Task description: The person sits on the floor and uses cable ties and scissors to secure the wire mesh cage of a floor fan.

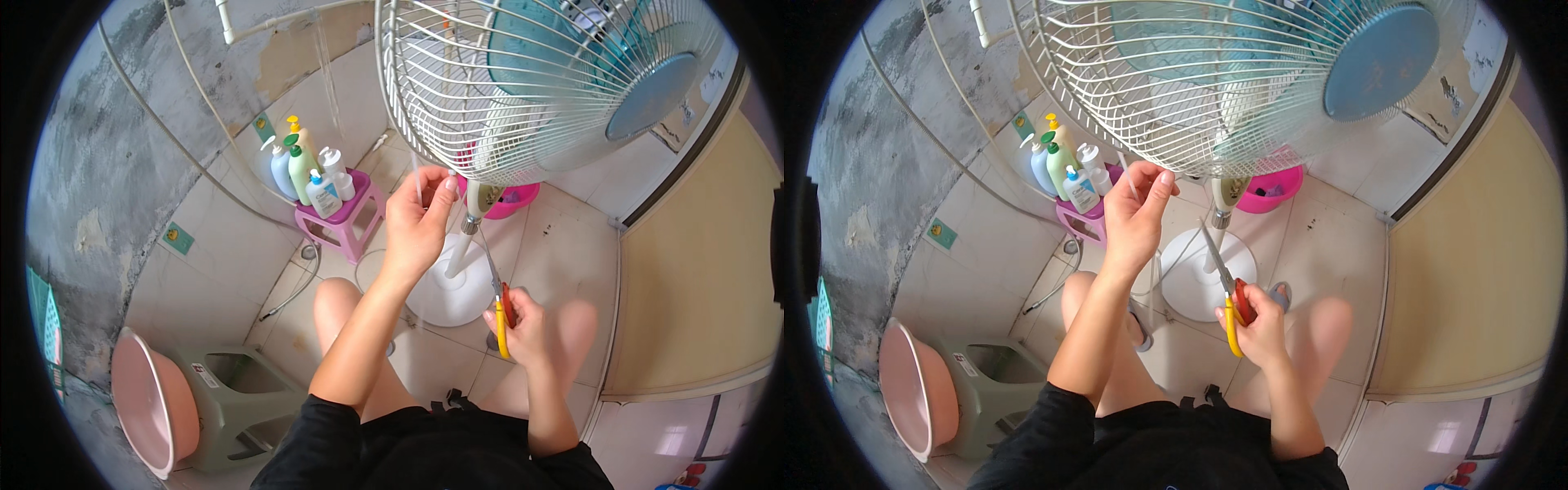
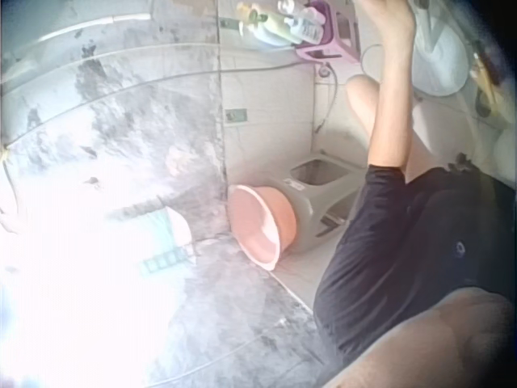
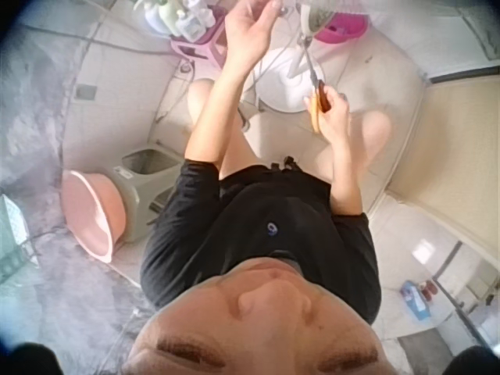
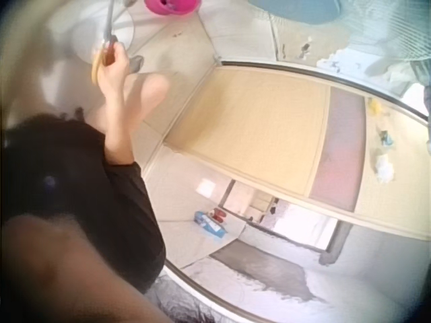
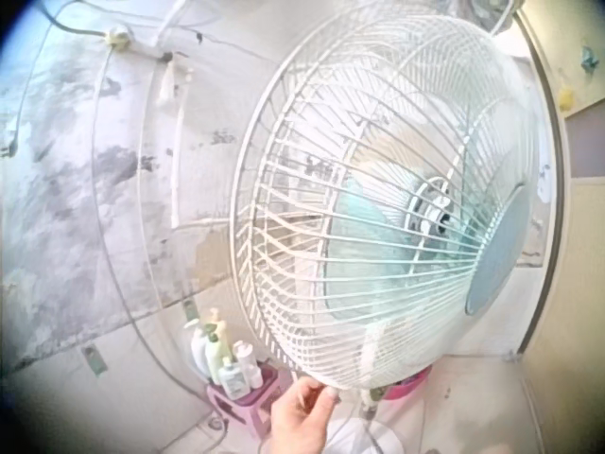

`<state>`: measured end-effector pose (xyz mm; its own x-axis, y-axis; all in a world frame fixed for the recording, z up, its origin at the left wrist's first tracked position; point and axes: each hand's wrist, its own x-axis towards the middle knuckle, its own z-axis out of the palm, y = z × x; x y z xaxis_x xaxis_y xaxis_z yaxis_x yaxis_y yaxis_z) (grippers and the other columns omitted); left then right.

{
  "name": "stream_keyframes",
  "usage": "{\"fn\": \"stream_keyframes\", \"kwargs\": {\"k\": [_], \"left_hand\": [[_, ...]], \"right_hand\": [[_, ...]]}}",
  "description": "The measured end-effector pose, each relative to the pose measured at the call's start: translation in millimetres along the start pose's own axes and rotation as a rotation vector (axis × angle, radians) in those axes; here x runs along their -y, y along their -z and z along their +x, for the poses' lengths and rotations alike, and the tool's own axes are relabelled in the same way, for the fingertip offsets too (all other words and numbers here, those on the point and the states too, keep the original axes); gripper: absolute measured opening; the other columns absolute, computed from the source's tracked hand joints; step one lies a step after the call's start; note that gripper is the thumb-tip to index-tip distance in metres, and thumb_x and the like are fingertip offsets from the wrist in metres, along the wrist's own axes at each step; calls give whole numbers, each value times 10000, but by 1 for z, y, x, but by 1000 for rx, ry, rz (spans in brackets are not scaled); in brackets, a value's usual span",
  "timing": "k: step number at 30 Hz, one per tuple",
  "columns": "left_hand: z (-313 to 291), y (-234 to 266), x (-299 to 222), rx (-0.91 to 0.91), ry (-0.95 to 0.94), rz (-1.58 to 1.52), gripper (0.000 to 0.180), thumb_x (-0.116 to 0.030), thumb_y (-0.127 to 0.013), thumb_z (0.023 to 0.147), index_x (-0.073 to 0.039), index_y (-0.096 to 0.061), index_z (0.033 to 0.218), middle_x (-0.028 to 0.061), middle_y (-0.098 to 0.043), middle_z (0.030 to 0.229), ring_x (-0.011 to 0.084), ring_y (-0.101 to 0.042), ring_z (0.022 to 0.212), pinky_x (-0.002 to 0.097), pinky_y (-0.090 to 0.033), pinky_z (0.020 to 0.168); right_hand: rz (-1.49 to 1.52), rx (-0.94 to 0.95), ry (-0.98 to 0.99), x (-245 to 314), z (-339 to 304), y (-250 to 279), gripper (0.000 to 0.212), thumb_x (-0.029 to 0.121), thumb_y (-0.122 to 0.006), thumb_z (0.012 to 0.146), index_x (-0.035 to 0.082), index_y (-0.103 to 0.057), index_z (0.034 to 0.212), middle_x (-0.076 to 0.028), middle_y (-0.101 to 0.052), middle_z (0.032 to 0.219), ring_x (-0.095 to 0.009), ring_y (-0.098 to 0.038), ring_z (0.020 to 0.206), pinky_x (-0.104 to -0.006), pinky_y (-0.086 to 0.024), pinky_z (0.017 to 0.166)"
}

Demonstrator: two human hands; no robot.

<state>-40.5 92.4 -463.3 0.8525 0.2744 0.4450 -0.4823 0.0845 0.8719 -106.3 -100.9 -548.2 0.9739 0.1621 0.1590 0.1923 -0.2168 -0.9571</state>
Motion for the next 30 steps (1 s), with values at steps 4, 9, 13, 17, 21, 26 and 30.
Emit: {"fn": "stream_keyframes", "kwargs": {"k": [4,9,13,17,21,26,30], "left_hand": [[5,10,2,63,-70,100,95,-75,-543,881,9,-585,898,-12,-555,708,44,-469,644,203,-405,598],[11,15,-1,179,-48,29,82,-71,-540,878,0,-581,872,-13,-518,668,53,-439,625,219,-392,583],[17,22,-2,279,36,22,142,-121,-561,882,13,-607,887,-13,-550,723,65,-471,667,223,-406,609],[19,22,-2,296,82,-19,156,-141,-569,877,10,-607,876,-21,-540,709,60,-444,649,217,-388,594],[20,23,2,283,80,-24,152,-139,-571,873,8,-606,879,-30,-539,716,55,-427,652,208,-369,592],[21,21,0,266,-9,-6,122,-119,-532,882,-15,-569,829,-25,-507,691,60,-415,636,226,-377,580],[17,19,0,258,-7,-33,101,-103,-536,879,-12,-580,873,-27,-522,709,51,-431,647,217,-385,584]], "right_hand": [[-199,78,202,43,23,14,230,100,-723,711,16,-539,822,22,-422,553,-50,-375,510,-209,-327,480],[-176,114,144,59,44,29,211,87,-687,747,-4,-566,894,31,-455,584,-36,-397,534,-212,-335,481],[-85,259,31,74,48,49,225,87,-664,764,-7,-585,953,33,-518,686,-22,-439,599,-189,-341,537],[-102,337,-15,82,50,63,221,100,-664,760,5,-593,947,49,-507,680,-17,-406,579,-180,-314,535],[-217,319,-63,86,52,63,220,116,-668,755,9,-598,935,60,-475,662,-21,-377,573,-181,-293,525],[-280,242,38,77,62,52,220,116,-679,743,13,-599,920,62,-449,644,-32,-370,567,-195,-290,513],[-365,146,188,67,66,53,222,95,-705,708,11,-580,872,32,-405,593,-54,-344,539,-217,-289,487]]}}
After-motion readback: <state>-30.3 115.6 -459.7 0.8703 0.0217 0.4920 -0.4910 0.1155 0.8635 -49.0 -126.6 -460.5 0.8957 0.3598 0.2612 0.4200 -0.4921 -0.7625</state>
